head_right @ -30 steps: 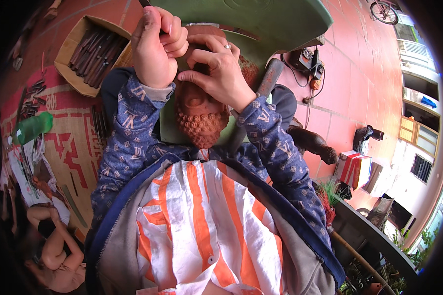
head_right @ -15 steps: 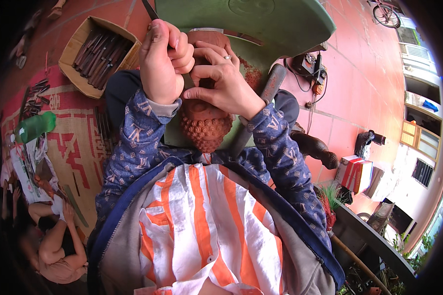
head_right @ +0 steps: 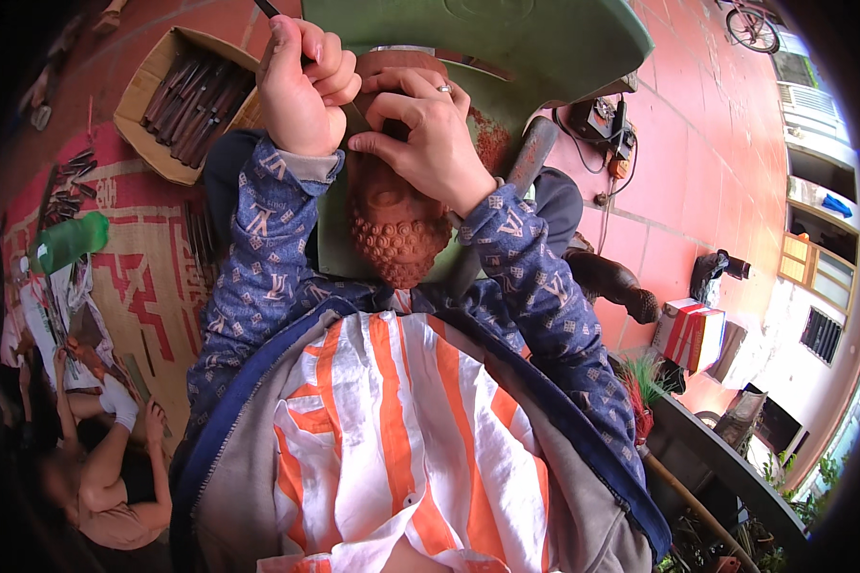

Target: The person carves a reddish-brown clay Buddha head using various metal tools. They refine the facial features and hair curls, rotating the head as needed and switching between tools to shape the sculpture.

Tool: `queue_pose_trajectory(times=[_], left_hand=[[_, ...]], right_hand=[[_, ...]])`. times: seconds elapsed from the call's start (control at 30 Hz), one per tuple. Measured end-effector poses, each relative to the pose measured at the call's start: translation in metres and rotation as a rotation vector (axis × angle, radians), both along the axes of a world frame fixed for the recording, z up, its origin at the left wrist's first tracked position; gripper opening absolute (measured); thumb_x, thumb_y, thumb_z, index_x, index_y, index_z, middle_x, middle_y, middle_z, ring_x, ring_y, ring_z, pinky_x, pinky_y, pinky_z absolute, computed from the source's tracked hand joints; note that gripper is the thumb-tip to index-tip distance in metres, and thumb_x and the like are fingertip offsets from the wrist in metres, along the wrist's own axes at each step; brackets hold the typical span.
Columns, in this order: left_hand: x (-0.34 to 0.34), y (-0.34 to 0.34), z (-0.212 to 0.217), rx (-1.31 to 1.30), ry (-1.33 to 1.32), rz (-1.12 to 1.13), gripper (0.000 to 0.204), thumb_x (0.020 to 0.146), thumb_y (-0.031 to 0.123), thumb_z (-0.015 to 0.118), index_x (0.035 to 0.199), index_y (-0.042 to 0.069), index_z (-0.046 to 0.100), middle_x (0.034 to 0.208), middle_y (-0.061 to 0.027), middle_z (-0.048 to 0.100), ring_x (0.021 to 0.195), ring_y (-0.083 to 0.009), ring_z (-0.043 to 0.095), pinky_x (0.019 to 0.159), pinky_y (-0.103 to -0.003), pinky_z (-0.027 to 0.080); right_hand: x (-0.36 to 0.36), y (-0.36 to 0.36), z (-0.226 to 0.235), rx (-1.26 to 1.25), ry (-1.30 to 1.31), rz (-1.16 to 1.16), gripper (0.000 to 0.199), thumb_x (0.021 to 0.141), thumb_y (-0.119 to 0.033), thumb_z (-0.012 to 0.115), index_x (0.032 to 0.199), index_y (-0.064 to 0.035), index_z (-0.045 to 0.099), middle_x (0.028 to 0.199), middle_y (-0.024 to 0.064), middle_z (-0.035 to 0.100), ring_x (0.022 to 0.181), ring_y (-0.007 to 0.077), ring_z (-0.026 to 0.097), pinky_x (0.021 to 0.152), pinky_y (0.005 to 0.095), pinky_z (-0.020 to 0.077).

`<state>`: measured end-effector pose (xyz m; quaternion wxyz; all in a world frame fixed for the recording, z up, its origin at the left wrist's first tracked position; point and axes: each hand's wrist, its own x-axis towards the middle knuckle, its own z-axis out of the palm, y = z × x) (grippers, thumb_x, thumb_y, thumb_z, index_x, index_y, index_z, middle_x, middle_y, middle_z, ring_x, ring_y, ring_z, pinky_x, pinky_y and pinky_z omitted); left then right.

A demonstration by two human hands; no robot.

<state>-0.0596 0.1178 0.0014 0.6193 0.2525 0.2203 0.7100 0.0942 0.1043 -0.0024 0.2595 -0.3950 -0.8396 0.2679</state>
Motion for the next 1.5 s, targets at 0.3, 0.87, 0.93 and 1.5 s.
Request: queue_pose_trajectory(times=[0.3,0.87,0.93,1.5], left_hand=[[-0.006,0.004,-0.005,0.003,-0.011,0.022,0.044,0.102,0.045,0.036,0.074,0.013,0.041,0.056,0.0049,0.024,0.046,-0.0066,0.016,0.041,-0.025,0.014],[-0.007,-0.017,-0.013,-0.070,-0.167,-0.053,0.044,0.102,0.047,0.036,0.073,0.014,0.040,0.057,0.0055,0.023,0.047,-0.0067,0.015,0.043,-0.025,0.014],[-0.009,-0.003,-0.014,-0.035,-0.121,0.001,0.044,0.102,0.047,0.036,0.073,0.014,0.040,0.057,0.0056,0.023,0.047,-0.0068,0.015,0.043,-0.025,0.014],[-0.004,-0.021,-0.007,-0.118,-0.127,-0.036,0.044,0.102,0.047,0.037,0.073,0.014,0.041,0.056,0.0052,0.024,0.047,-0.0066,0.016,0.042,-0.025,0.014]], right_hand=[[-0.007,0.001,0.004,-0.098,-0.015,-0.042,0.031,0.070,-0.034,0.080,0.071,-0.0109,0.060,0.126,0.0069,0.055,0.132,0.0302,0.038,0.108,0.0601,0.0162],[-0.005,-0.008,0.012,0.056,-0.089,0.066,0.028,0.067,-0.028,0.081,0.071,-0.0103,0.060,0.122,0.0019,0.057,0.119,0.0273,0.046,0.100,0.0553,0.0260],[-0.011,-0.006,0.009,0.015,-0.065,-0.020,0.028,0.068,-0.029,0.080,0.072,-0.0102,0.060,0.123,0.0020,0.056,0.121,0.0271,0.045,0.101,0.0557,0.0250],[0.000,-0.006,0.015,0.074,-0.160,0.139,0.029,0.068,-0.029,0.081,0.074,-0.0099,0.060,0.124,0.0066,0.055,0.121,0.0306,0.046,0.099,0.0538,0.0286]])
